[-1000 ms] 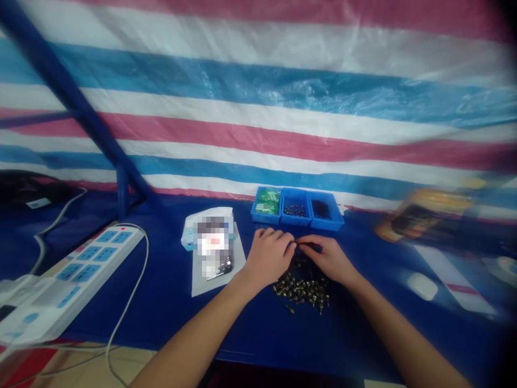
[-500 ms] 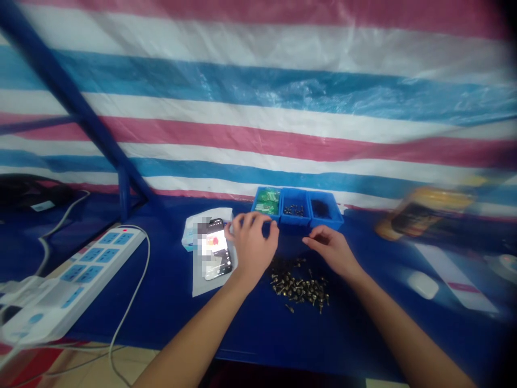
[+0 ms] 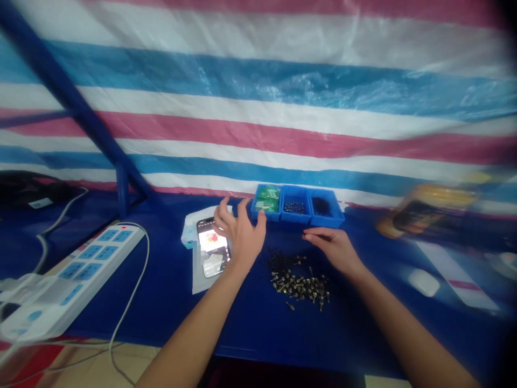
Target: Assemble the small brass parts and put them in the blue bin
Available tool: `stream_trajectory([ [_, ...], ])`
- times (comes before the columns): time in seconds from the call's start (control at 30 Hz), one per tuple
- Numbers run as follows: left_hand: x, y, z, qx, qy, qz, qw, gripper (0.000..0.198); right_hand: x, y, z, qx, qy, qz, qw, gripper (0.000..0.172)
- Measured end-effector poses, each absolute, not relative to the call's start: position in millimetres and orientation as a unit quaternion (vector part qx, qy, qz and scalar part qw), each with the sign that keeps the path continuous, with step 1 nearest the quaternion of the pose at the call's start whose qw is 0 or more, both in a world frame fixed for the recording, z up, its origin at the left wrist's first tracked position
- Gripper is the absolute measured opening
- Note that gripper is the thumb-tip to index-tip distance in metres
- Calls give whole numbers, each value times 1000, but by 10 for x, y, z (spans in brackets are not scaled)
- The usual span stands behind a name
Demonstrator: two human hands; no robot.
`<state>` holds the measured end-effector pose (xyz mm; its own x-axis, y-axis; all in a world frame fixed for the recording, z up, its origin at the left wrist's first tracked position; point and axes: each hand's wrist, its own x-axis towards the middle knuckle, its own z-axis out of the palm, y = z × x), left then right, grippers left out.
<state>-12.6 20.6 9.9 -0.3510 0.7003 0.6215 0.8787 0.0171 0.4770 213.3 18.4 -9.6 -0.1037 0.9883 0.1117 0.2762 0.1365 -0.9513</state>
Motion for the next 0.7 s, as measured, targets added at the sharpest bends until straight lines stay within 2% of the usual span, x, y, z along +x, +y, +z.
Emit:
stream_trajectory([
  [0.1, -168, 188, 173, -589, -669, -438, 117, 37, 2129, 173, -58, -509, -645, 387, 420, 33],
  [0.23, -139, 124, 209, -650, -616, -434, 102, 33, 2128, 181, -56, -543, -645, 357, 402, 54],
  [0.3, -94, 97, 189, -691, -580, -424, 75, 29, 2143, 204, -89, -566, -621, 363, 402, 59],
  [0.43, 7, 51, 125, -758, -516, -398, 36, 24, 2199, 276, -163, -565, -553, 403, 460, 59],
  [0.57, 71, 7, 102, -791, -485, -373, 4, 24, 2252, 343, -190, -502, -461, 442, 583, 38],
  [0.63, 77, -1, 105, -800, -480, -361, -4, 24, 2269, 360, -194, -486, -439, 446, 610, 46],
  [0.7, 71, 2, 108, -804, -481, -349, -6, 25, 2280, 357, -190, -497, -460, 434, 594, 47],
])
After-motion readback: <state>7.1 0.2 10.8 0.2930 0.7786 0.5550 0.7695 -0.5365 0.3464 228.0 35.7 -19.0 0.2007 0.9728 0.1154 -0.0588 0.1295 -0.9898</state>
